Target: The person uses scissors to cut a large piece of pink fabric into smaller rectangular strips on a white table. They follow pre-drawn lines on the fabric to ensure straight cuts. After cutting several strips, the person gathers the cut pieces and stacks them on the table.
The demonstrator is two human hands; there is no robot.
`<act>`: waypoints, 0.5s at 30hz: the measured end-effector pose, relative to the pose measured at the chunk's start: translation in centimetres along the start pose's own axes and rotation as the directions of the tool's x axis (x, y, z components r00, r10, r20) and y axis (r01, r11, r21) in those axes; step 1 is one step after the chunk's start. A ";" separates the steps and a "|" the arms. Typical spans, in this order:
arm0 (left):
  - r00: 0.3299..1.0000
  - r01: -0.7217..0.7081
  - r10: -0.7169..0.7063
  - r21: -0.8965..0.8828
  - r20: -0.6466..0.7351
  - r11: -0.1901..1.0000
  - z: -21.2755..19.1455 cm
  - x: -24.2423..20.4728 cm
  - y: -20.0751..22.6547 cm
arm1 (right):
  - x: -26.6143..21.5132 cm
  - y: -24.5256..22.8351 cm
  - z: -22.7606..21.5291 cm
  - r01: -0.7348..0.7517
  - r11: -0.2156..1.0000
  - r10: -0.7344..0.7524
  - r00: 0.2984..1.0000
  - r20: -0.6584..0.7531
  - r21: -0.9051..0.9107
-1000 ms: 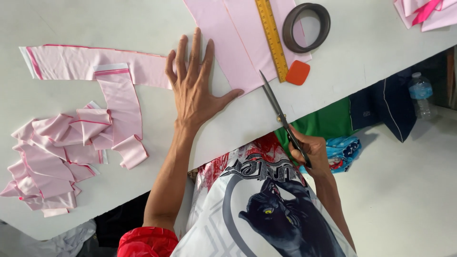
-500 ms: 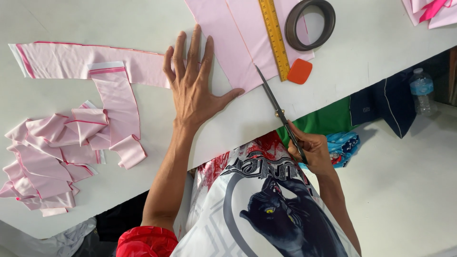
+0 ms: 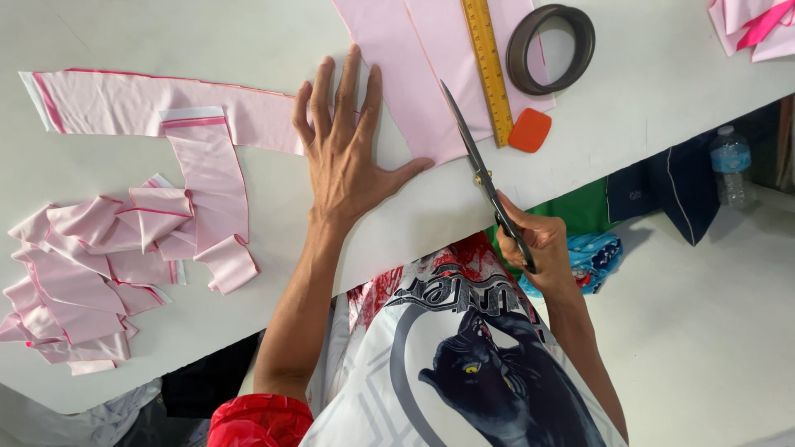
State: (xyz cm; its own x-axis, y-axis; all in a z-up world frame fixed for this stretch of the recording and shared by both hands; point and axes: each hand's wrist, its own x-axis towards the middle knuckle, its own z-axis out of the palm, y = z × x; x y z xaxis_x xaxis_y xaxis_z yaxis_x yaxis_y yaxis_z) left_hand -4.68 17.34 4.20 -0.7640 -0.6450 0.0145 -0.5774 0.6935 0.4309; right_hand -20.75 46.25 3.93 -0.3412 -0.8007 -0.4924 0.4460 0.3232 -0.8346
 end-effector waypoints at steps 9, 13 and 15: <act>1.000 -0.008 0.008 0.009 -0.009 1.000 0.0 -0.1 -0.1 | 0.6 -1.5 0.9 -0.016 1.000 0.016 1.000 -0.011 -0.024; 1.000 -0.008 0.008 0.017 0.008 1.000 -0.1 0.0 -0.1 | 3.0 -3.7 2.6 0.069 0.990 -0.068 0.998 0.009 -0.122; 1.000 -0.014 0.014 0.015 -0.004 1.000 -0.1 0.1 -0.1 | 3.7 -3.6 2.7 0.038 0.995 -0.039 0.999 -0.002 -0.090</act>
State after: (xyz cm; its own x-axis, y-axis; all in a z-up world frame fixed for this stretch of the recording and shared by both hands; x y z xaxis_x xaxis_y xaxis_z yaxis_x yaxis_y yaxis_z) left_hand -4.64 17.18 4.20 -0.7710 -0.6363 0.0242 -0.5708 0.7075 0.4167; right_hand -21.40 40.77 5.82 -0.3599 -0.8115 -0.4604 0.3563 0.3365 -0.8717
